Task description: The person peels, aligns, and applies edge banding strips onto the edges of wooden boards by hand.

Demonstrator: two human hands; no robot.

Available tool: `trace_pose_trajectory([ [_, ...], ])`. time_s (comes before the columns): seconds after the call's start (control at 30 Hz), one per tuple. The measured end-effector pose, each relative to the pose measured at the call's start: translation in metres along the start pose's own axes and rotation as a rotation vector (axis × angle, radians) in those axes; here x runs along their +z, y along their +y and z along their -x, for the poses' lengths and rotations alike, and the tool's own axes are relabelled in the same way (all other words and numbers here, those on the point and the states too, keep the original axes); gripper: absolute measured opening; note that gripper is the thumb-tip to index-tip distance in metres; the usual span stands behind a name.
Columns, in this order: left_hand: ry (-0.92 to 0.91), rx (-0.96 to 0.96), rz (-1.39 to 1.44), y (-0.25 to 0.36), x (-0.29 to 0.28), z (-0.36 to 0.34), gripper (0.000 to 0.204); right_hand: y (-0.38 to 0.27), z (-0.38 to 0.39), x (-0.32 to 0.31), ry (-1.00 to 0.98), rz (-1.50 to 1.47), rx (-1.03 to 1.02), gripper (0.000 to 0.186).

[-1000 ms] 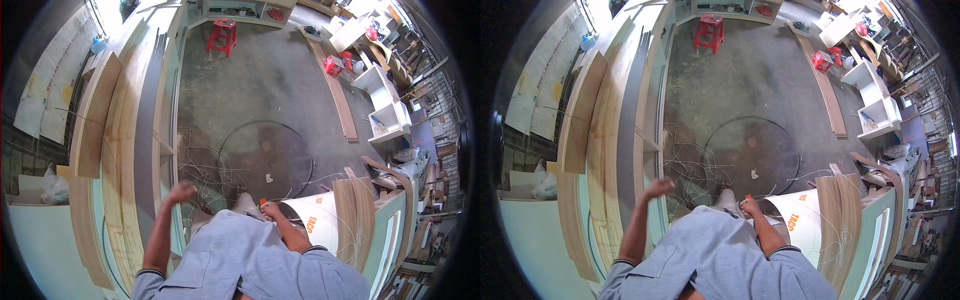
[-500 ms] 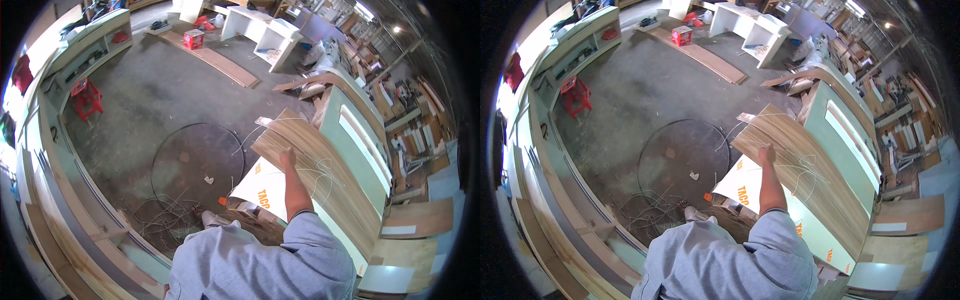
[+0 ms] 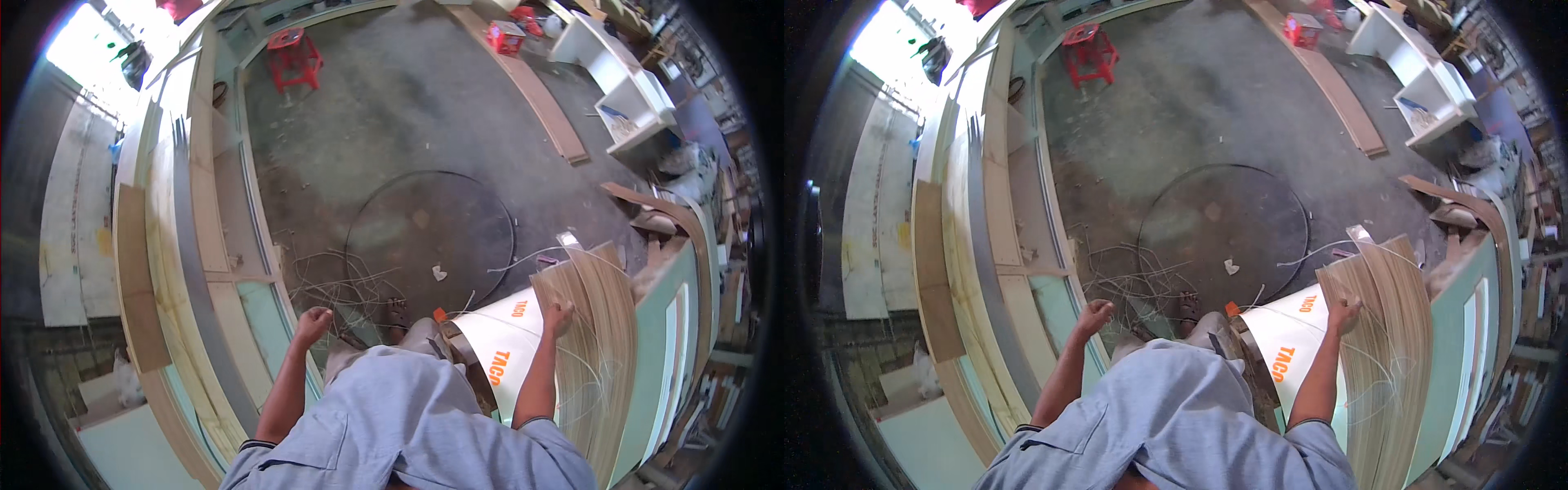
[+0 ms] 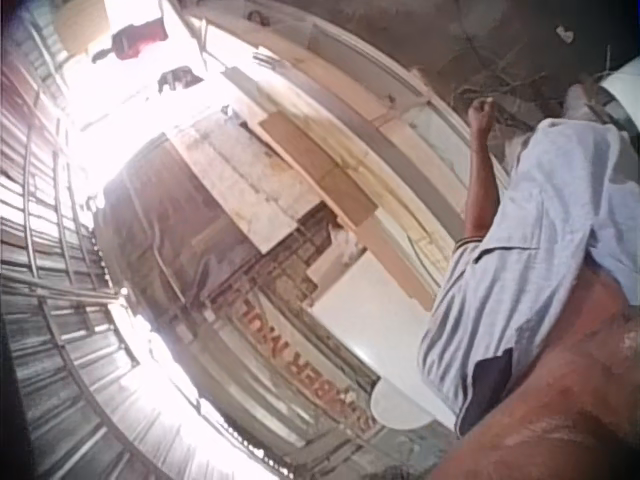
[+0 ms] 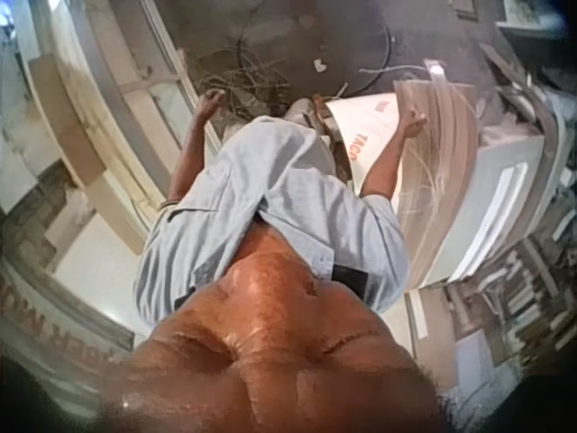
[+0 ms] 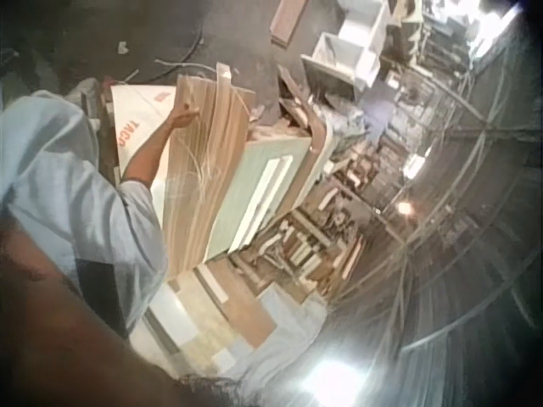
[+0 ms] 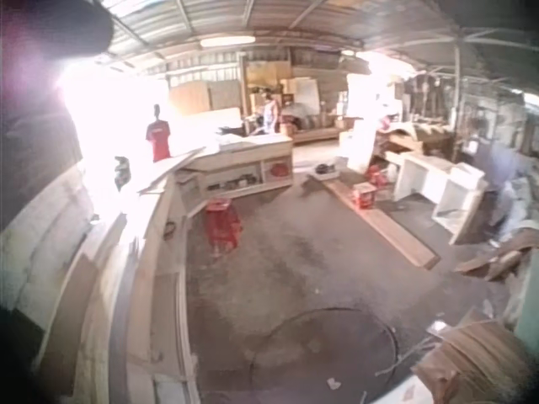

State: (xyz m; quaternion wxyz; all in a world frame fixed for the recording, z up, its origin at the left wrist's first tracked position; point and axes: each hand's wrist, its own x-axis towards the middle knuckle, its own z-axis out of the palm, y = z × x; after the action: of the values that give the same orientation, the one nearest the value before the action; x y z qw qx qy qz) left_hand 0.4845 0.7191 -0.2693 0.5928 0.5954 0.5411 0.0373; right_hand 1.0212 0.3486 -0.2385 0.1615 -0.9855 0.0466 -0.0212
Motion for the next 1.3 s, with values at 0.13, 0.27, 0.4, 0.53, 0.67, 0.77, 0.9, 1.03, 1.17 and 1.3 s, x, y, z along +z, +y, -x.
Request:
trace_pose_trajectory([
  [0.13,-0.031,-0.113,-0.248,-0.022,0.022,0.032,0.036,-0.068,0.053,0.032,-0.292,-0.124,-0.271,0.044],
  [0.27,-0.104,-0.139,-0.692,-0.123,0.024,0.059,0.054,-0.086,0.123,0.139,-0.988,0.109,-0.659,0.028],
  [0.4,-0.083,-0.45,-0.449,-0.154,0.008,0.093,0.05,-0.115,0.214,0.167,-1.385,0.399,-0.654,0.014],
  [0.53,-0.036,-0.441,-0.294,-0.161,-0.006,0.121,0.052,-0.132,0.284,0.197,-0.962,0.45,-0.935,0.022],
  [0.67,-0.187,-0.462,-0.423,-0.181,-0.001,0.109,0.074,-0.189,0.337,0.205,-1.359,0.175,-0.697,0.024],
  [0.77,-0.28,-0.52,-0.276,-0.23,0.025,0.108,0.096,-0.206,0.368,0.268,-1.36,0.119,-0.766,0.025],
  [0.9,-0.203,-0.83,-0.374,-0.238,0.042,0.111,0.12,-0.19,0.413,0.412,-1.264,0.282,-0.87,0.028],
  [1.03,-0.103,-0.859,-0.467,-0.207,0.064,0.034,0.124,-0.108,0.343,0.607,-1.216,0.444,-0.973,0.037],
  [1.17,0.159,-0.893,-0.554,-0.231,0.052,0.035,0.117,-0.142,0.439,0.686,-1.341,0.288,-0.732,0.043],
  [1.3,0.151,-0.954,-0.517,-0.241,0.051,0.016,0.112,-0.129,0.426,0.778,-1.39,0.183,-0.846,0.056],
])
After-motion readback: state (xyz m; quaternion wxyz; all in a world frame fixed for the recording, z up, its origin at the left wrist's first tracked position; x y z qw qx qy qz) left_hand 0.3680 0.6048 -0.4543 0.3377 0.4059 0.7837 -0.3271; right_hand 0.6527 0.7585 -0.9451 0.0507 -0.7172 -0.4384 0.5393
